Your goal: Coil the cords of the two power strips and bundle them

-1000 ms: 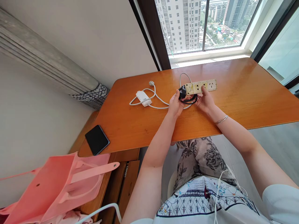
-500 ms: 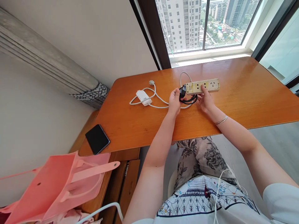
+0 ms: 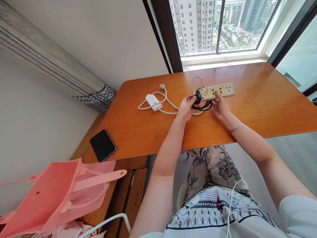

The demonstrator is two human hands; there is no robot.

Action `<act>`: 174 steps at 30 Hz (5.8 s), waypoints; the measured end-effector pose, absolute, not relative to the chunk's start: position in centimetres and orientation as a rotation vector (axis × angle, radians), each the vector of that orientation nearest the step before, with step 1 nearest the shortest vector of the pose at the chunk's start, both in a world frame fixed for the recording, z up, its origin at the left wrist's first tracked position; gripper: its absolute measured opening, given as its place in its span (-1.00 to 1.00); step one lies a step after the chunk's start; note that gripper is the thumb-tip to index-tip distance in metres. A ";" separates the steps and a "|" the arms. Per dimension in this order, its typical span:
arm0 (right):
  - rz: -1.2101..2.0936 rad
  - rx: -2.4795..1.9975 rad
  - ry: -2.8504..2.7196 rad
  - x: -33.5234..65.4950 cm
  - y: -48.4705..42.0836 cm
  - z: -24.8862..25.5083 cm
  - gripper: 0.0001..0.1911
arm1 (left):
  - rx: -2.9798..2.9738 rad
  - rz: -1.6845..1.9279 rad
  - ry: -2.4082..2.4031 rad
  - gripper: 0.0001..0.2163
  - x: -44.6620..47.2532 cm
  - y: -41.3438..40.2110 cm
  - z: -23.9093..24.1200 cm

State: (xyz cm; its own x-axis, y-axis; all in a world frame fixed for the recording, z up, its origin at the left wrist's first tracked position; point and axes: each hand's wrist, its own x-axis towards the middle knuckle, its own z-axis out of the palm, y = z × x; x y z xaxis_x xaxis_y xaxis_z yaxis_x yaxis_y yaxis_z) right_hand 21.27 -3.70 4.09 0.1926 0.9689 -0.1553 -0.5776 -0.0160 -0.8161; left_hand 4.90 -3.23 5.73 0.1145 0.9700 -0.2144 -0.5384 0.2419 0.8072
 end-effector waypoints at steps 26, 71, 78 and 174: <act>1.544 -0.802 -0.347 21.1 -3.4 4.5 -0.86 | 0.610 1.010 0.673 -0.77 4.8 -3.7 5.7; 1.556 -0.862 -0.456 22.8 -2.6 4.2 -0.59 | 0.779 0.888 0.480 -0.90 4.4 -4.8 6.6; 1.601 -0.863 -0.480 22.8 -2.9 4.5 -0.57 | 0.824 0.902 0.519 -0.87 4.0 -5.0 6.4; 1.287 -0.890 -0.782 22.2 -3.3 4.2 -0.35 | 1.088 0.991 1.031 -0.66 4.5 -3.4 4.3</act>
State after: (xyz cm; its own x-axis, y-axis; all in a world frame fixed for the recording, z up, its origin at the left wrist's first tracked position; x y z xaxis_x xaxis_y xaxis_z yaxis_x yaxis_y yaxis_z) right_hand 22.18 -3.34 4.18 0.1275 0.9918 -0.0004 -0.4561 0.0582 -0.8880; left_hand 4.45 -3.41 4.33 0.2252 0.9626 -0.1504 -0.1123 0.1790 0.9774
